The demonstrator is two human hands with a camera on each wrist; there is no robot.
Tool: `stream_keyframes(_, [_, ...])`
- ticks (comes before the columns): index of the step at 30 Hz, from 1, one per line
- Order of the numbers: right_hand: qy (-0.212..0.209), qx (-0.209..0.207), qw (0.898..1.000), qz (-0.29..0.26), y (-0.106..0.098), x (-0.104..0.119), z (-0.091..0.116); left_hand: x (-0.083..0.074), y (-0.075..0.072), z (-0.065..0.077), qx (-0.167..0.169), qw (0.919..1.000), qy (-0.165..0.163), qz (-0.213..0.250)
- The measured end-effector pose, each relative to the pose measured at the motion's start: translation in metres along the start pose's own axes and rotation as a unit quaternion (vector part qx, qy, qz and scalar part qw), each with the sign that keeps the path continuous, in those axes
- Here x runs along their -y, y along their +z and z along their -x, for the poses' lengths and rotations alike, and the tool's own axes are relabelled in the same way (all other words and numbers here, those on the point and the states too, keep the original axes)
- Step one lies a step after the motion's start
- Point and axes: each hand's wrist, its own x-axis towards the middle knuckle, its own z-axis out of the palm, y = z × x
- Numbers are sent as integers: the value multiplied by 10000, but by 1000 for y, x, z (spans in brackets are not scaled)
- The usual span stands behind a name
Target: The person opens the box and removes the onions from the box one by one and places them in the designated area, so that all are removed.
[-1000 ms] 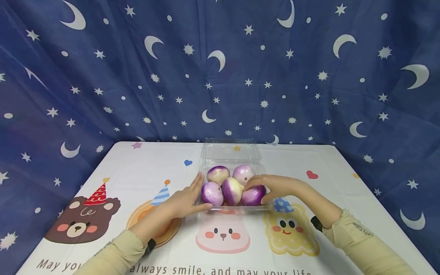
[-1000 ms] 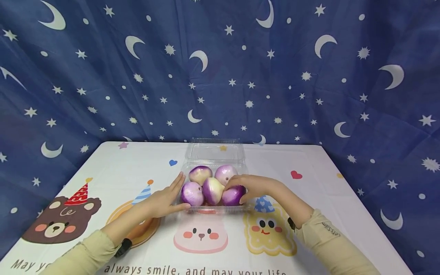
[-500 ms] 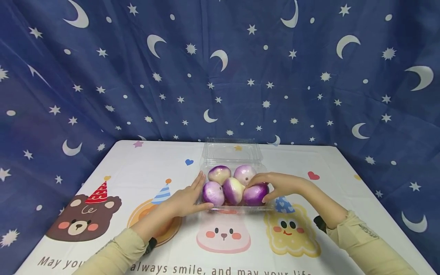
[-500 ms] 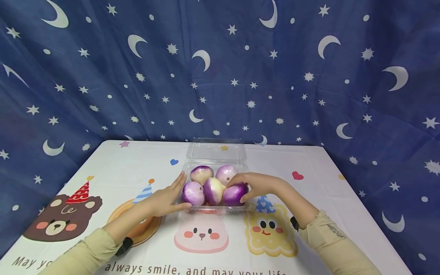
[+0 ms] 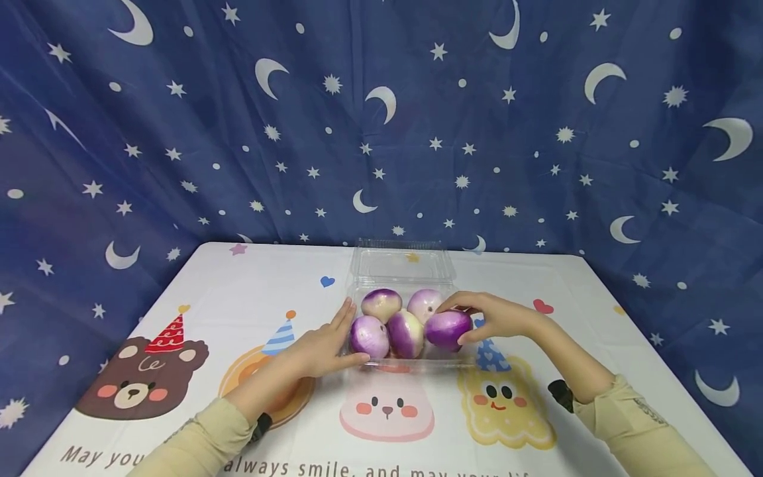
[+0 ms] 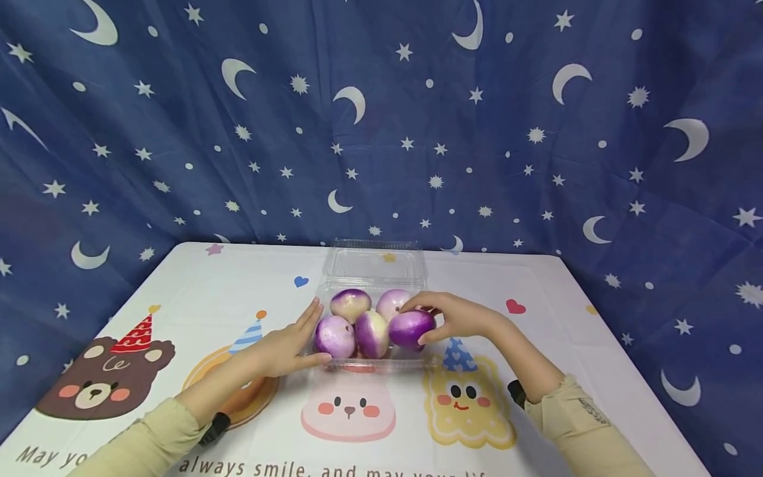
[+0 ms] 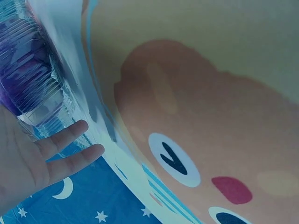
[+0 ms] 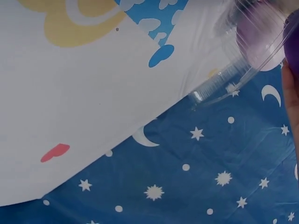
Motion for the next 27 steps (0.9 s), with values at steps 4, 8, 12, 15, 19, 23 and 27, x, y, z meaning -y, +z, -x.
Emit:
stream_keyframes(4, [26, -259, 9994, -226, -2, -2, 2, 1, -2, -2, -61, 10000, 35, -21])
stream_keyframes(8, [165, -487, 9980, -356, -2, -2, 5, 1, -2, -3, -58, 10000, 45, 26])
stream_keyframes(12, [251, -733, 9960, -435, -2, -1, 10, 0, -2, -3, -16, 10000, 31, 39])
stream_keyframes(15, [239, -935, 9938, -548, -2, -2, 15, 0, -2, -3, 3, 10000, 53, 40])
stream_keyframes(19, [161, -1210, 9901, -697, 1, -6, 20, -1, -2, -3, -5, 10000, 48, 26])
stream_keyframes(23, [131, -1425, 9860, -860, 5, -12, 21, 0, -1, -1, -8, 10000, -52, 3])
stream_keyframes(27, [294, -1643, 9816, -923, 5, -15, 22, 2, 1, 1, -17, 10000, -78, 33])
